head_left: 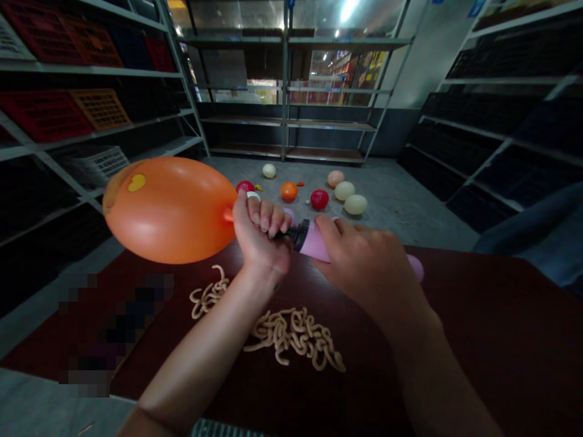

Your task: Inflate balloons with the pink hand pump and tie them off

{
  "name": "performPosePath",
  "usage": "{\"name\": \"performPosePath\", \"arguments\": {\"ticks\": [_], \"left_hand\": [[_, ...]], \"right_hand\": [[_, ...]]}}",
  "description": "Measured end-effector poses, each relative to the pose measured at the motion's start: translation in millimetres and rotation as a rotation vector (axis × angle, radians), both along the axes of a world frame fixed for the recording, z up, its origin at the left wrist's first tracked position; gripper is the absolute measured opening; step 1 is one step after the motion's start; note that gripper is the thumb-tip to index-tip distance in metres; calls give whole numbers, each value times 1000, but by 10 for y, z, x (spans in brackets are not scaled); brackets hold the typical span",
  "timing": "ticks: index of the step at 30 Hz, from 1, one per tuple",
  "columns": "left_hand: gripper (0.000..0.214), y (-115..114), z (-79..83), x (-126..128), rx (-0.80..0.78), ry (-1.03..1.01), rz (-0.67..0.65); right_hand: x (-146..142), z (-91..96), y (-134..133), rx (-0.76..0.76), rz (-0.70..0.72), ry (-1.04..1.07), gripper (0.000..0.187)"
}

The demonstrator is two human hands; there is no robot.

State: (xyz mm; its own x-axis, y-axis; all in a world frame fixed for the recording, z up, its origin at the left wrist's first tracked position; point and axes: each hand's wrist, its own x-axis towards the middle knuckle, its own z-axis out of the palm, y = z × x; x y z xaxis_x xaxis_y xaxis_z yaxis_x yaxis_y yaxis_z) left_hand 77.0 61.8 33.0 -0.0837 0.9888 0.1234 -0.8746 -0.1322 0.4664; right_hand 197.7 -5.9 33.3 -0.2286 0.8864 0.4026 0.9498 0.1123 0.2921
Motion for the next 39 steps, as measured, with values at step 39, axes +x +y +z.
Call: {"name": "performPosePath", "arguments": {"ticks": [39], "left_hand": [[60,244,-41,-152,59,3,159]], "right_hand": [[134,-220,302,19,35,92,34]]}}
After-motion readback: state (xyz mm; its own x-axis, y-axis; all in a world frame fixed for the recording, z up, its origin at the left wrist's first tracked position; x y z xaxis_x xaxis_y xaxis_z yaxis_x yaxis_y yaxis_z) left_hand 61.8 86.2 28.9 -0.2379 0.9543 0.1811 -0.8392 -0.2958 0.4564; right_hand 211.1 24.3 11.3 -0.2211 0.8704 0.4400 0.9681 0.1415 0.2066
